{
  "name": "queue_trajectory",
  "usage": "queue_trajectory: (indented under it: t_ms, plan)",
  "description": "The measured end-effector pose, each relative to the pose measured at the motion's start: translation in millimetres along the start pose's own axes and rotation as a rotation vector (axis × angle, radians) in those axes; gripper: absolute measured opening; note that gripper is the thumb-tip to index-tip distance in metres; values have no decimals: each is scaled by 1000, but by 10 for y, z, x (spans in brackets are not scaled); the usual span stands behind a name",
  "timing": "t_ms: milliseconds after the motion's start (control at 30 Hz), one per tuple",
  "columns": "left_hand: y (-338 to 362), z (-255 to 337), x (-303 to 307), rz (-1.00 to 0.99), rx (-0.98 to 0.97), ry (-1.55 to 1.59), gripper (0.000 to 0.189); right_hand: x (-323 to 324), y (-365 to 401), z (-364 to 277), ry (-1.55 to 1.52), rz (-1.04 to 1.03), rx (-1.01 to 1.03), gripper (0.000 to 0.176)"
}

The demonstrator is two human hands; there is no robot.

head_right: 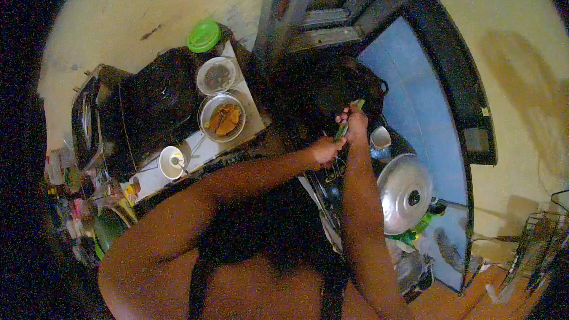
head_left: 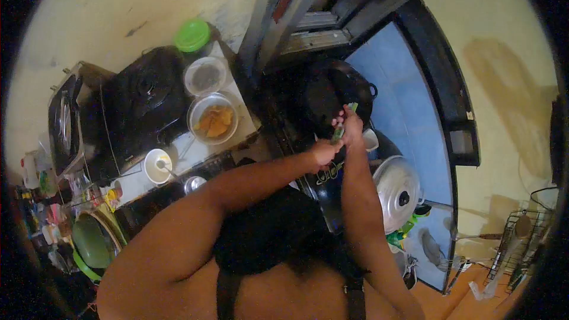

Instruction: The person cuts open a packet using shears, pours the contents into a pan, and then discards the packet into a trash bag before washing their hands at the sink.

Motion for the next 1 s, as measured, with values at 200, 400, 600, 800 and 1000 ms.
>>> queue_trajectory:
  t_ms: [200, 400, 600, 800, 1000]
  plan:
    - [33, 89, 26, -137, 191, 416, 35, 12, 118, 35, -321, -170, -87, 25]
    - [-11, 64, 151, -280, 240, 564, 33, -35, 213, -24, -337, -141, -164, 19]
    - [40, -50, 145, -103, 47, 173, 34, -46, 84, 34, 58, 46, 10, 16]
    - [85, 25, 68, 281, -483, -665, 40, 23, -217, 60, 286, 87, 35, 18]
    - [122, 208, -83, 178, -574, -571, 42, 71, -582, -71, 502, 194, 87, 18]
Point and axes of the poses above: each hand's wrist, its own y-axis away from the middle knuckle, its own x-axis out of the back of the hand, z = x × y, the point moved 2 cm from there along -y, towards the middle knuckle, and after that the axes turned 7 degrees about z, right-handed, at the moved point
